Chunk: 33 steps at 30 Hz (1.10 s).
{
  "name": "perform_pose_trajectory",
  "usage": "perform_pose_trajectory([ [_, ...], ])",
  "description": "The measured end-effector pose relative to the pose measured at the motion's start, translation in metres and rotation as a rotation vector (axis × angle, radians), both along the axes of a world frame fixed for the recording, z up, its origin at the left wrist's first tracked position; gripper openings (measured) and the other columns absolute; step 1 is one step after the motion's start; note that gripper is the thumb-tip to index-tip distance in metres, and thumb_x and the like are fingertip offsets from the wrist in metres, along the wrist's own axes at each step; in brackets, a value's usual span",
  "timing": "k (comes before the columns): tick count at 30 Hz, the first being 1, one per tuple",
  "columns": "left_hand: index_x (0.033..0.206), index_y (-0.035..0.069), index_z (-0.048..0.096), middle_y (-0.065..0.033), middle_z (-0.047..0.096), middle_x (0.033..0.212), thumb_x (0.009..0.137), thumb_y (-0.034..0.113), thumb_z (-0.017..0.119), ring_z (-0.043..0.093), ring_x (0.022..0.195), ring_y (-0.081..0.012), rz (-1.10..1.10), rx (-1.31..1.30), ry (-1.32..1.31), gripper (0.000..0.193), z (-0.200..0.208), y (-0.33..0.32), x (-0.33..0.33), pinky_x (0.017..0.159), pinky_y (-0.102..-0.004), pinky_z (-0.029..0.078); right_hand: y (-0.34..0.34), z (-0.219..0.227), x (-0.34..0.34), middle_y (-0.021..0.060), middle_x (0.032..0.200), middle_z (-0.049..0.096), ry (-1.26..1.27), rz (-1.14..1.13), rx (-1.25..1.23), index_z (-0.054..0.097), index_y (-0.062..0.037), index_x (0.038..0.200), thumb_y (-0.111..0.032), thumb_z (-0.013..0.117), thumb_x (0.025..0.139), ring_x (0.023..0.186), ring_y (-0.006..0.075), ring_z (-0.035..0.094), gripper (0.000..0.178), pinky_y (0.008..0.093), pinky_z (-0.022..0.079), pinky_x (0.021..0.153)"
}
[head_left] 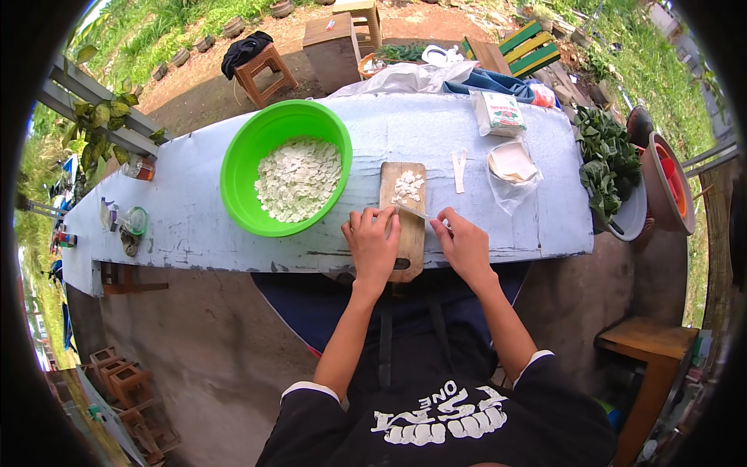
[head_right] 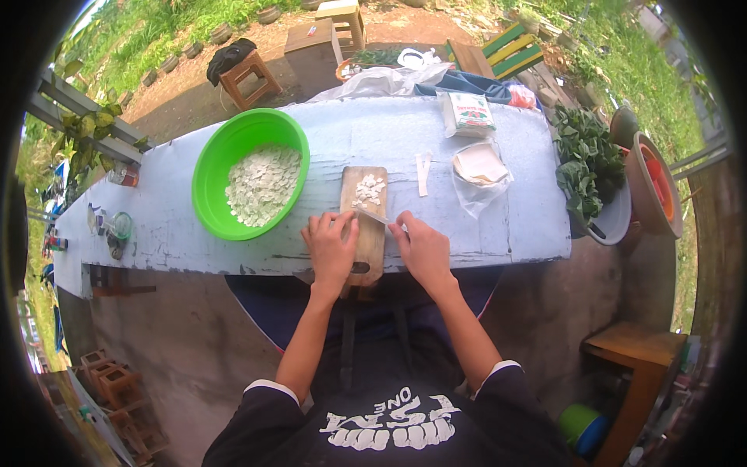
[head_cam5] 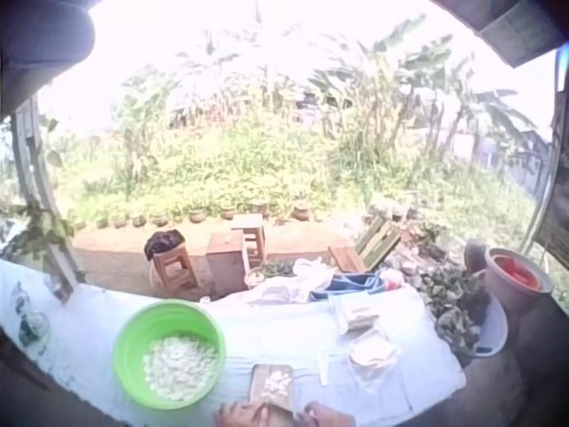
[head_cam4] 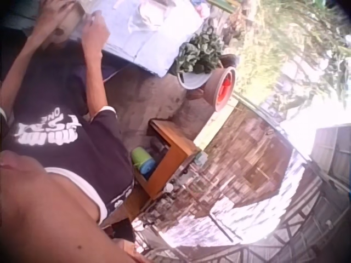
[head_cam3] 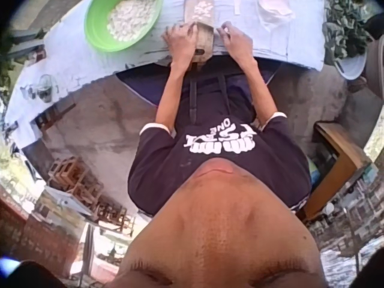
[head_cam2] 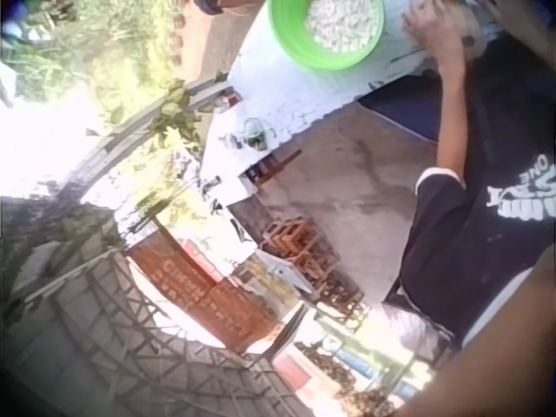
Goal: The person chops white vegetable pieces on a wooden cutting board using a knife and transfers them into a green bowl. The person then slices a block of white tofu into thin strips on the same board.
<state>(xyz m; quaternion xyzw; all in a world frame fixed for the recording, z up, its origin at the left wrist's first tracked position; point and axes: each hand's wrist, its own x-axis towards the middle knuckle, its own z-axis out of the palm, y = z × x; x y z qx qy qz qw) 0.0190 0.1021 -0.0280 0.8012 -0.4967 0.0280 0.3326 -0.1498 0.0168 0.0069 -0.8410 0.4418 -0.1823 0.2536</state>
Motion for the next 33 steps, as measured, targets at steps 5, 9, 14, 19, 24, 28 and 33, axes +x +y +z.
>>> perform_pose_trajectory([
  [5, 0.104, 0.013, 0.079, -0.0020, 0.066, 0.100, 0.089, 0.022, 0.078, 0.055, 0.103, -0.0252, -0.097, 0.016, -0.022, 0.017, 0.002, 0.001, 0.001, 0.093, -0.0434, 0.040, -0.002, -0.005, -0.002, 0.0143, 0.077, 0.069, -0.016, 0.005, -0.011, 0.063, -0.0092, 0.100, -0.034, 0.065, 0.103, 0.072, 0.0376, 0.069, 0.025, 0.0488, 0.050, 0.064],
  [9, 0.098, 0.013, 0.078, -0.0024, 0.064, 0.100, 0.088, 0.022, 0.078, 0.055, 0.102, -0.0249, -0.098, -0.022, -0.039, 0.013, -0.001, 0.002, 0.001, 0.094, -0.0437, 0.040, -0.007, 0.002, -0.004, 0.0135, 0.075, 0.069, 0.030, 0.048, -0.027, 0.064, -0.0097, 0.097, -0.034, 0.067, 0.102, 0.072, 0.0371, 0.069, 0.024, 0.0483, 0.050, 0.063],
  [14, 0.105, 0.015, 0.078, -0.0020, 0.063, 0.103, 0.089, 0.024, 0.078, 0.054, 0.103, -0.0247, -0.062, -0.005, -0.068, 0.018, -0.002, 0.006, -0.004, 0.094, -0.0437, 0.040, -0.022, 0.005, -0.004, 0.0129, 0.076, 0.068, 0.068, 0.099, -0.075, 0.065, -0.0096, 0.095, -0.033, 0.068, 0.100, 0.073, 0.0365, 0.069, 0.024, 0.0486, 0.051, 0.063],
  [19, 0.110, 0.015, 0.078, -0.0024, 0.061, 0.107, 0.090, 0.026, 0.078, 0.052, 0.105, -0.0245, -0.026, 0.044, -0.059, 0.023, 0.006, 0.008, -0.011, 0.095, -0.0438, 0.039, -0.032, 0.006, -0.002, 0.0123, 0.076, 0.067, 0.080, 0.155, -0.152, 0.063, -0.0085, 0.094, -0.029, 0.068, 0.099, 0.074, 0.0371, 0.068, 0.022, 0.0499, 0.051, 0.064],
  [24, 0.112, 0.015, 0.079, -0.0029, 0.060, 0.110, 0.091, 0.025, 0.077, 0.052, 0.104, -0.0269, -0.034, 0.035, -0.034, 0.023, -0.002, 0.011, -0.009, 0.095, -0.0453, 0.039, -0.034, 0.000, 0.002, 0.0117, 0.074, 0.065, 0.117, 0.169, -0.199, 0.062, -0.0093, 0.093, -0.026, 0.069, 0.099, 0.075, 0.0352, 0.067, 0.019, 0.0496, 0.048, 0.067],
  [28, 0.112, 0.017, 0.076, -0.0021, 0.059, 0.109, 0.091, 0.024, 0.076, 0.052, 0.105, -0.0245, -0.068, 0.048, -0.023, 0.022, 0.001, 0.012, -0.007, 0.096, -0.0443, 0.038, -0.025, -0.001, 0.005, 0.0107, 0.075, 0.065, 0.168, 0.133, -0.235, 0.062, -0.0109, 0.096, -0.025, 0.068, 0.099, 0.076, 0.0326, 0.066, 0.016, 0.0475, 0.044, 0.070],
  [33, 0.112, 0.018, 0.076, -0.0016, 0.058, 0.111, 0.091, 0.021, 0.075, 0.052, 0.105, -0.0247, -0.080, 0.038, -0.025, 0.021, -0.003, 0.013, -0.006, 0.096, -0.0442, 0.038, -0.012, -0.008, 0.011, 0.0105, 0.077, 0.066, 0.182, 0.070, -0.254, 0.063, -0.0119, 0.099, -0.026, 0.066, 0.101, 0.075, 0.0324, 0.065, 0.015, 0.0469, 0.043, 0.071],
])
